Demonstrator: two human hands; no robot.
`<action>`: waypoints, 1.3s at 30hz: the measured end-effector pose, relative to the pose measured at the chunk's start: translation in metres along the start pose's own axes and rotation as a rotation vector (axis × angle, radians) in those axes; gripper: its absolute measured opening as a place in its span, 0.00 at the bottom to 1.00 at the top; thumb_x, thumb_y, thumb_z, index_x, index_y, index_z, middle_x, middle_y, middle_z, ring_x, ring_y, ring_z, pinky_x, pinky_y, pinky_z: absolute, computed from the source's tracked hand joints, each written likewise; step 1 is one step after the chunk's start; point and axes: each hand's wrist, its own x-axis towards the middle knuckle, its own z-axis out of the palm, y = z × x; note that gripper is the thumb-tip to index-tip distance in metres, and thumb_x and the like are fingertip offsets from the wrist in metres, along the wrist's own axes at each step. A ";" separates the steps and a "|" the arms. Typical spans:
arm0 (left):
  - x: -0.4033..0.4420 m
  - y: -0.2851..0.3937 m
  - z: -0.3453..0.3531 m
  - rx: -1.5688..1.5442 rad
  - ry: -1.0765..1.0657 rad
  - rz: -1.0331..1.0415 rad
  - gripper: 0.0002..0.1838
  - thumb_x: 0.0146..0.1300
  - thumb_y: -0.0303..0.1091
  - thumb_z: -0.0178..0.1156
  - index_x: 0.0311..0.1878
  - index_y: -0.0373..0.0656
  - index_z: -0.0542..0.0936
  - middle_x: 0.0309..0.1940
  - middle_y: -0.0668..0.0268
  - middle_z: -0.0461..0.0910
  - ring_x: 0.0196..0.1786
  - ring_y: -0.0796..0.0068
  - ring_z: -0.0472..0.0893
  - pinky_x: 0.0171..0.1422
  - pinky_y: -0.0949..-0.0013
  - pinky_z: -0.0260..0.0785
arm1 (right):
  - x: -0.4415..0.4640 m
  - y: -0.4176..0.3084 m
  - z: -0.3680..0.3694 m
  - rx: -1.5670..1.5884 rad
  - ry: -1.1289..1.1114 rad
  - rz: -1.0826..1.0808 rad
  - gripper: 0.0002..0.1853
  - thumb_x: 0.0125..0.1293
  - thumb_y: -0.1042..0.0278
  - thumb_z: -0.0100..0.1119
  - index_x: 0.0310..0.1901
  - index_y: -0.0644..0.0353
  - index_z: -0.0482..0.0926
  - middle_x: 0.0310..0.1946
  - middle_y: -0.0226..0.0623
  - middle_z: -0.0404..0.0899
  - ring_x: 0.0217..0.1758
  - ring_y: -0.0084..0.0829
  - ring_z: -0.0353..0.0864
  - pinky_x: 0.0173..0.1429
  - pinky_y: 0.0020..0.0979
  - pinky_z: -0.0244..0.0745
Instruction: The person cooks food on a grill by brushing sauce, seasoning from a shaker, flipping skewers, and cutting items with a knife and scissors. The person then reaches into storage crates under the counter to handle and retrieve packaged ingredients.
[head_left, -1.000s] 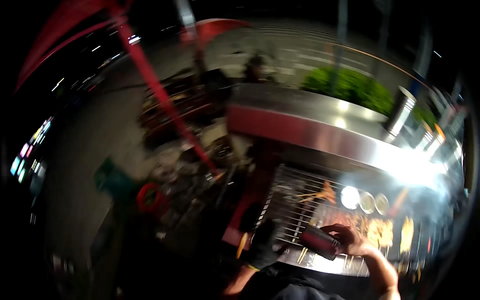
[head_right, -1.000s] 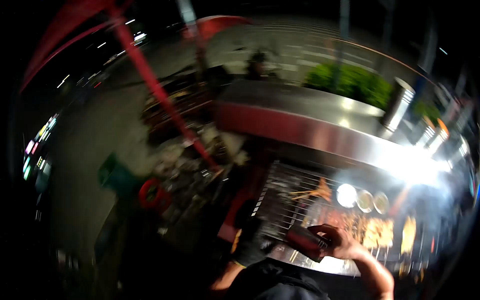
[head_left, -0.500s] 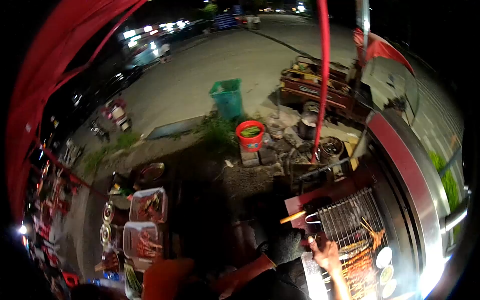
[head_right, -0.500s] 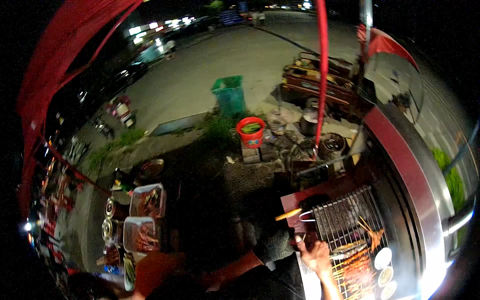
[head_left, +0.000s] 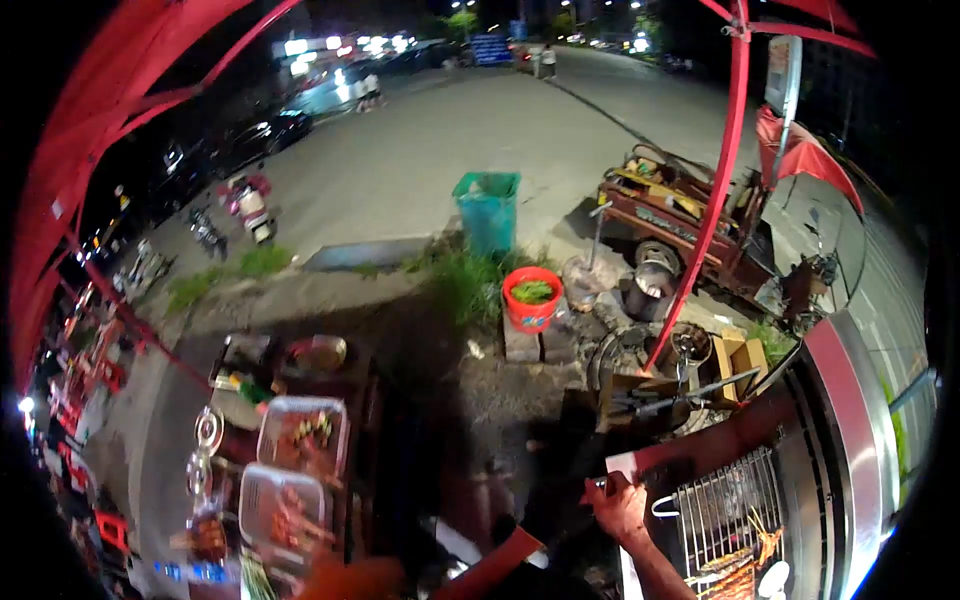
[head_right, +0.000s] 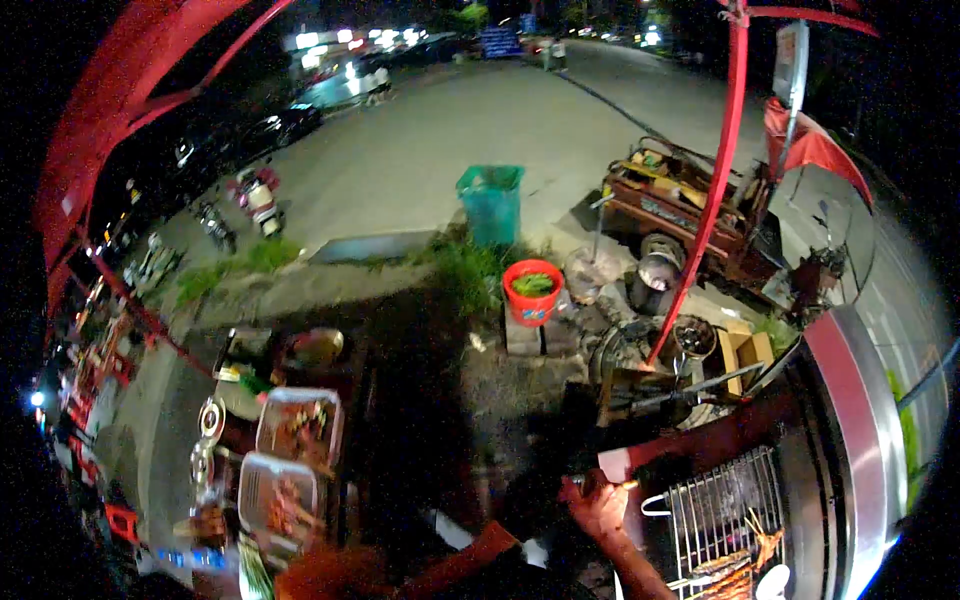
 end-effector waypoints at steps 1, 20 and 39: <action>0.016 -0.003 -0.017 0.014 0.023 0.033 0.09 0.58 0.41 0.61 0.32 0.45 0.78 0.28 0.56 0.78 0.35 0.52 0.79 0.37 0.54 0.68 | 0.015 0.004 0.016 0.065 -0.019 0.061 0.21 0.61 0.50 0.65 0.25 0.60 0.73 0.15 0.35 0.79 0.17 0.39 0.78 0.27 0.41 0.70; 0.058 -0.241 -0.126 0.025 0.258 -0.266 0.15 0.59 0.37 0.63 0.48 0.43 0.78 0.42 0.58 0.81 0.44 0.59 0.80 0.50 0.60 0.72 | 0.238 -0.125 0.214 0.331 -0.186 -0.122 0.15 0.60 0.48 0.64 0.37 0.51 0.82 0.21 0.29 0.83 0.29 0.36 0.84 0.35 0.37 0.78; 0.098 -0.408 -0.217 -0.122 0.852 -0.944 0.23 0.58 0.30 0.68 0.56 0.42 0.75 0.49 0.62 0.79 0.49 0.68 0.80 0.55 0.66 0.73 | 0.561 -0.258 0.376 0.770 -1.096 -0.867 0.31 0.47 0.72 0.78 0.54 0.58 0.73 0.49 0.42 0.75 0.57 0.45 0.74 0.59 0.41 0.72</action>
